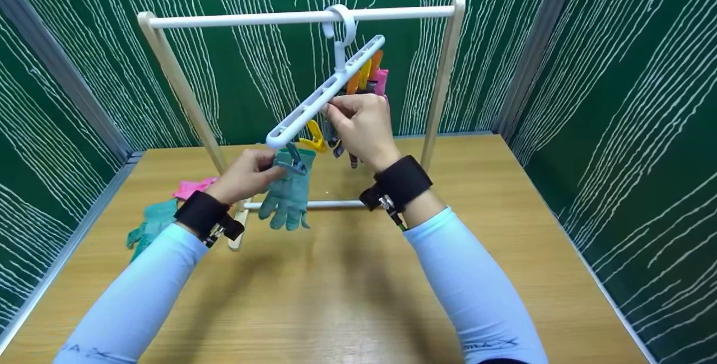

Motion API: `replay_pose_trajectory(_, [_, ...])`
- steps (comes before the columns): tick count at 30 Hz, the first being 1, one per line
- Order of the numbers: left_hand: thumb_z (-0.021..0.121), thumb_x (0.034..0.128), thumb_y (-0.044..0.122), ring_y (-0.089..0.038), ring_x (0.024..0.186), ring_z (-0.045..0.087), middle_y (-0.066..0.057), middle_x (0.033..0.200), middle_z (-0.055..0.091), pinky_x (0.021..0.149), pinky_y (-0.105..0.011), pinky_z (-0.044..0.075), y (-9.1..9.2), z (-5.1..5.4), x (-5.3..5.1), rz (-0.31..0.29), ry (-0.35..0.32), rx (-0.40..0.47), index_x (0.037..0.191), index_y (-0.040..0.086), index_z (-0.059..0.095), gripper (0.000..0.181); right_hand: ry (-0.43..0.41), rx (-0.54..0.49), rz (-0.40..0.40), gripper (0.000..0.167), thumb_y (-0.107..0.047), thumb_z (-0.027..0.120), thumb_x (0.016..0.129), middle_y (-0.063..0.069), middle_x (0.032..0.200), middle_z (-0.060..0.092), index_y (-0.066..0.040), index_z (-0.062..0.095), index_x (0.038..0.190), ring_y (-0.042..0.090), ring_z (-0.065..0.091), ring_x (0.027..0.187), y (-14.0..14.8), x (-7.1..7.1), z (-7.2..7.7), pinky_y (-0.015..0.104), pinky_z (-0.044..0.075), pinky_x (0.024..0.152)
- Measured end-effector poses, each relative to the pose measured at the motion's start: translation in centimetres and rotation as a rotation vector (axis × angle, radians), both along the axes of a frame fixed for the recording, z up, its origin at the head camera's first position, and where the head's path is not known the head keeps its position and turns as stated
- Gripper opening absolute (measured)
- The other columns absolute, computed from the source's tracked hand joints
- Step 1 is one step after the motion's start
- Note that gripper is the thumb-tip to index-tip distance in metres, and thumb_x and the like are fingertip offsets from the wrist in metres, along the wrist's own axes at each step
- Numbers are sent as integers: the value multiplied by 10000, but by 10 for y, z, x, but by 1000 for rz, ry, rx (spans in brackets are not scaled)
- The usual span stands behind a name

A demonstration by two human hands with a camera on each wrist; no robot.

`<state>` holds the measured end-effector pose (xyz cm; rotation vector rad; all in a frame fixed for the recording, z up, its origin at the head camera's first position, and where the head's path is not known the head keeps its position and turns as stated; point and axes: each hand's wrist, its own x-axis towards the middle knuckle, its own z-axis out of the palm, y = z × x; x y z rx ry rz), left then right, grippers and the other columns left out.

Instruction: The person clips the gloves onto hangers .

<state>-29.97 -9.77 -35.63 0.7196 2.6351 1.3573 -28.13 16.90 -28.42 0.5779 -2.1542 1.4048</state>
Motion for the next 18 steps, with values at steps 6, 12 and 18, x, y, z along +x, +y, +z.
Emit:
replay_pose_trajectory(6, [605,1095,99,-162,762,500,1,813,522,662,-273,385,8,3,-2,-70,39,66,1007,-16,736,195,11,-34,21,139,12,714,1002,129,832,798,49,847,1017,-13,565,628,-1,0,-1,152,440,565])
replay_pose_trajectory(12, [584,1115,126,-175,842,541,-39,929,602,696,-272,428,15,6,-3,-94,14,112,1096,-8,761,223,3,-54,20,140,20,713,997,73,805,801,40,851,1005,-5,525,589,-1,0,-1,172,385,528])
replay_pose_trajectory(18, [587,1110,117,-162,840,558,-41,941,655,710,-258,457,22,9,-4,-124,12,148,1108,-11,761,215,-8,-63,27,139,26,711,1000,127,869,817,51,846,1019,43,593,624,-2,1,-1,161,452,560])
